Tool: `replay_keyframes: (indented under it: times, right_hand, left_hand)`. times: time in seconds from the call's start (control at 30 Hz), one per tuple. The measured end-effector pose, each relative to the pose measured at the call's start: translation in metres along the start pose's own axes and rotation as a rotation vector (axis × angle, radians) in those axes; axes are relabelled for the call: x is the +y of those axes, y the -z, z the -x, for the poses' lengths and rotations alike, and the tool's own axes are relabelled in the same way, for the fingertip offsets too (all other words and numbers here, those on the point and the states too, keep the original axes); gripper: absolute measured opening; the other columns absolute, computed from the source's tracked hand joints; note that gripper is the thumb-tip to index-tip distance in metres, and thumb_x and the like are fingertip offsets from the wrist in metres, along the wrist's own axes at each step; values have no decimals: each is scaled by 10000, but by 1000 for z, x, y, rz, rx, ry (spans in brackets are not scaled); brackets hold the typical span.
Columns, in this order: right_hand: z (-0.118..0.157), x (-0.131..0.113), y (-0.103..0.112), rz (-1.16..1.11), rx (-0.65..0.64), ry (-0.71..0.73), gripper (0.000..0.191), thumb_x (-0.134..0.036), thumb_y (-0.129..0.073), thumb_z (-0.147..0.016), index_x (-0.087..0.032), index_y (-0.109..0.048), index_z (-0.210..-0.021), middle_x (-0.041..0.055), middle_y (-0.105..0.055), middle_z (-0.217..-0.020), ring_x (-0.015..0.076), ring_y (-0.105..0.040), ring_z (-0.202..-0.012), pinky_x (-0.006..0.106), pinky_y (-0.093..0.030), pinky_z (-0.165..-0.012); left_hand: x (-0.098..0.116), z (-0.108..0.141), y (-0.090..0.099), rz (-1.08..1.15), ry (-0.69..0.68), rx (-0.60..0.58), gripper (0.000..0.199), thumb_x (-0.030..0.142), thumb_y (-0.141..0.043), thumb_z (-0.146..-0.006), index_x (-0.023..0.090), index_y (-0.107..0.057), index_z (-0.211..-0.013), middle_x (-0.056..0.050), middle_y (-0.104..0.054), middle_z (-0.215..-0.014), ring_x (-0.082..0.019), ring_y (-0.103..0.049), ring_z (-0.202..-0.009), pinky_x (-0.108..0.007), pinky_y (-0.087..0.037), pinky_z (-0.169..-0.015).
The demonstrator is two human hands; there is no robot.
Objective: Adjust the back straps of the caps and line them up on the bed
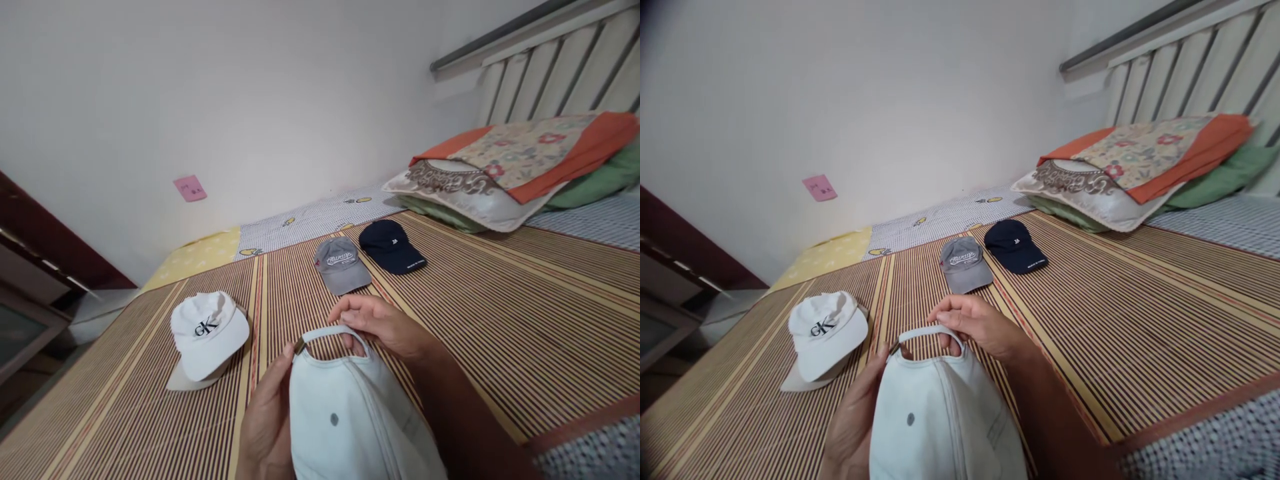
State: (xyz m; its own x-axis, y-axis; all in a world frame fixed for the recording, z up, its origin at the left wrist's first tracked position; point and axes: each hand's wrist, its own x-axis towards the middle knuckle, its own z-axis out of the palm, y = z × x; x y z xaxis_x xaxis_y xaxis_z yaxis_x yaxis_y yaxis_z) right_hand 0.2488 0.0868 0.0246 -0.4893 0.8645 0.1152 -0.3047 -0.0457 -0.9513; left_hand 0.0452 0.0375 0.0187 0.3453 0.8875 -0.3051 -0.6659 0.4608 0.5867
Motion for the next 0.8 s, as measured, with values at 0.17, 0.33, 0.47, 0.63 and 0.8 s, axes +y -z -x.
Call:
replay_keyframes:
  times: [0.17,0.33,0.47,0.63,0.8]
  right_hand:
    - [-2,5,1,-28,5,0,307,-435,-695,-894,-151,-634,-994,-50,-579,-620,64,-458,-502,183,-333,-486]
    - [-4,10,1,-29,24,14,300,-419,-738,-864,-155,-646,-972,-74,-516,-562,57,-394,-478,180,-257,-453]
    - [-6,10,2,-90,42,-1,343,-462,-735,-852,-169,-642,-1004,-23,-628,-653,79,-503,-534,198,-340,-512]
    - [-8,16,10,75,22,-40,447,-548,-655,-893,-149,-687,-1092,41,-687,-780,110,-562,-639,223,-337,-571]
    - [-8,24,16,168,-108,-48,441,-566,-697,-863,-126,-698,-860,-3,-578,-716,85,-411,-596,225,-260,-545]
  left_hand:
    - [0,0,-1,37,-33,24,174,193,-686,-888,149,-779,-1029,-97,-805,-917,-251,-763,-927,-379,-585,-928]
    - [-3,-2,-1,87,-48,57,188,160,-678,-890,147,-786,-1043,-98,-809,-912,-252,-771,-916,-374,-592,-928]
    - [2,0,3,151,-1,94,207,194,-610,-948,155,-794,-1034,-92,-815,-856,-245,-773,-929,-369,-575,-962]
    - [13,3,12,192,-22,73,230,184,-582,-962,173,-811,-979,-86,-823,-892,-241,-766,-986,-367,-543,-1022]
    - [18,-1,20,183,16,-5,250,239,-571,-978,166,-805,-1026,-100,-824,-951,-268,-739,-1076,-403,-508,-1074]
